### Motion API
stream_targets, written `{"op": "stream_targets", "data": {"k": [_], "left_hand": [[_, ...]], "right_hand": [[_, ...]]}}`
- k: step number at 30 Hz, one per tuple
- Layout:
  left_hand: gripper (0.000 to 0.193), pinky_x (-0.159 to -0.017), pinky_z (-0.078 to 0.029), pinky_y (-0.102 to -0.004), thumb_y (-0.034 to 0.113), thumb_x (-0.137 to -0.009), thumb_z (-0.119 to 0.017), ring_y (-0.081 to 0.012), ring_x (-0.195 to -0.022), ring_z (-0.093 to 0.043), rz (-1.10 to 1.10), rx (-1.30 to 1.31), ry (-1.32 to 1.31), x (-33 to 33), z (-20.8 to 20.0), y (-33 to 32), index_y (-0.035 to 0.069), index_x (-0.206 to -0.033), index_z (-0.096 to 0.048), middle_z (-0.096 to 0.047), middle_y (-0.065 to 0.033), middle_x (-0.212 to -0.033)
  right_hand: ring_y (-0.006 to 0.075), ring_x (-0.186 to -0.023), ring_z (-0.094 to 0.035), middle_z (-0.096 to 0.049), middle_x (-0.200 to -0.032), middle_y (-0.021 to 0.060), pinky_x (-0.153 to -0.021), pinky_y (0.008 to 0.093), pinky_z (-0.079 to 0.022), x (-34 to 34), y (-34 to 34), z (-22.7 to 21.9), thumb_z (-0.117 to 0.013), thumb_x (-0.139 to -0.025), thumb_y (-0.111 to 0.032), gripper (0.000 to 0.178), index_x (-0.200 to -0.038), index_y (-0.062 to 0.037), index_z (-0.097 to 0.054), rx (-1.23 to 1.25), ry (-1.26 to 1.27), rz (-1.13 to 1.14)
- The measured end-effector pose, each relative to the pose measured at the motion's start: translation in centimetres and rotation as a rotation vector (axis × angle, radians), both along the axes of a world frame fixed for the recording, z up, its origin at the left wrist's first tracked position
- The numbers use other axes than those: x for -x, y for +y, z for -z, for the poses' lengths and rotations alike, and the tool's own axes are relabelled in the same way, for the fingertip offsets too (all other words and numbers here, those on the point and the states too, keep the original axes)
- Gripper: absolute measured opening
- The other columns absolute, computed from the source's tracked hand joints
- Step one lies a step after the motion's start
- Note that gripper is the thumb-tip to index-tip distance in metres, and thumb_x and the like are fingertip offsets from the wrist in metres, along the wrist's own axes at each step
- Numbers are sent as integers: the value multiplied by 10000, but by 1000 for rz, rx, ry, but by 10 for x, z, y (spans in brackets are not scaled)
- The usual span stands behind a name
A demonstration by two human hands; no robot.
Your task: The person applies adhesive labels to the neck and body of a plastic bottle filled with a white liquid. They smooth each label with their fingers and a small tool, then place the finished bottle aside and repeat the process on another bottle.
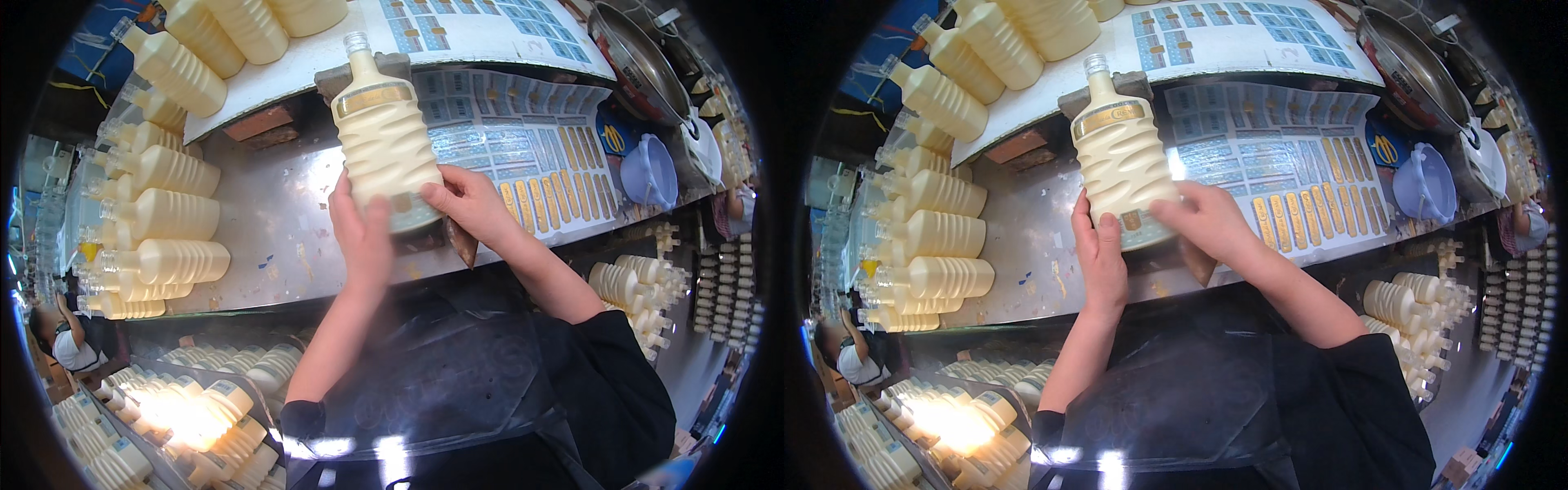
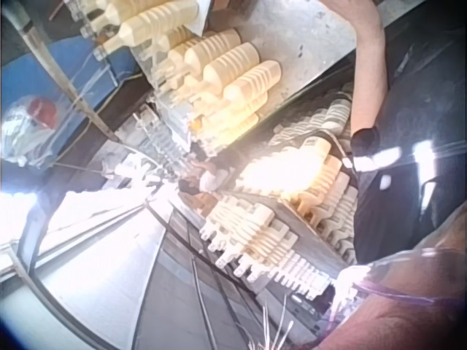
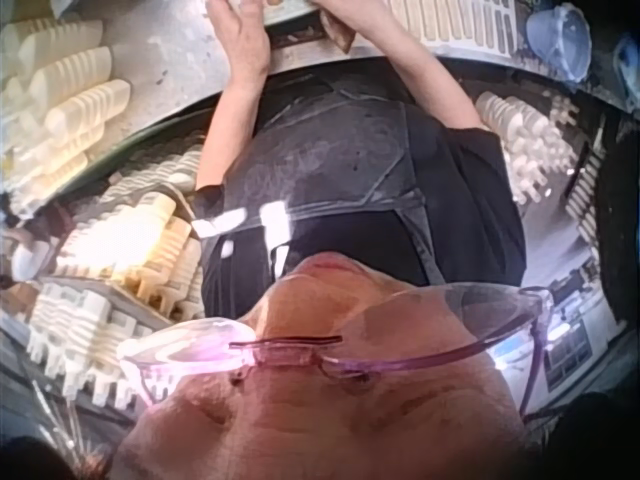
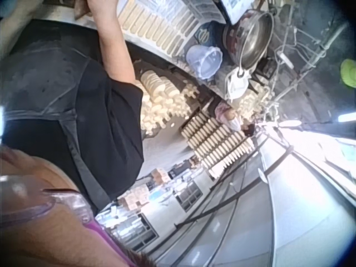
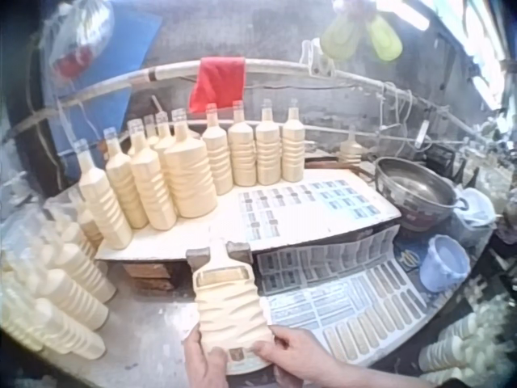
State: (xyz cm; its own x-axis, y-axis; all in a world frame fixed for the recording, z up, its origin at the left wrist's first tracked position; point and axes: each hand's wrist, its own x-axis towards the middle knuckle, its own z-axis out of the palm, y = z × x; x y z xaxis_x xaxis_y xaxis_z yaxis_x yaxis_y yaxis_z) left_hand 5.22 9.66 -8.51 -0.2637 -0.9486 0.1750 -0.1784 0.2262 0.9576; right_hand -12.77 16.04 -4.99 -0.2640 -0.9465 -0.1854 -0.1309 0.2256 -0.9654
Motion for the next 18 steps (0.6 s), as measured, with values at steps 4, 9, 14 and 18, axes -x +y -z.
{"op": "stream_targets", "data": {"k": [4, 9, 14, 18], "left_hand": [[687, -1163, -337, -444, 362, -1008, -561, -336, -1342, -463, 17, -10, 11, -1, -3, 1, -63, -1515, -377, -461, -223, -1435], [648, -1176, -325, -435, 321, -1021, -531, -331, -1367, -451, 50, -136, 233, -1, -9, 1, -58, -1523, -374, -456, -218, -1449], [648, -1173, -333, -435, 296, -1015, -550, -325, -1377, -444, 99, -162, 319, -5, -5, 0, -52, -1530, -368, -443, -217, -1459], [743, -1161, -350, -440, 312, -965, -649, -325, -1371, -446, 65, -120, 139, 0, -15, 4, -52, -1538, -349, -433, -220, -1455]], "right_hand": [[123, -736, -658, -722, -829, 83, -679, 309, -536, -2, 0, -2, -705, -944, -405, 454, -1143, 2, -725, 24, -3, 19], [118, -816, -659, -727, -917, 90, -724, 307, -541, 5, 1, 8, -669, -979, -407, 462, -1193, 2, -702, 58, -43, -26], [157, -966, -666, -723, -1066, 120, -852, 334, -540, 2, 4, 5, -664, -984, -397, 492, -1281, -5, -654, 118, -127, -31], [207, -1020, -678, -724, -1121, 151, -908, 359, -532, -1, 5, -5, -682, -967, -392, 518, -1318, -15, -630, -4, 4, -61]]}}
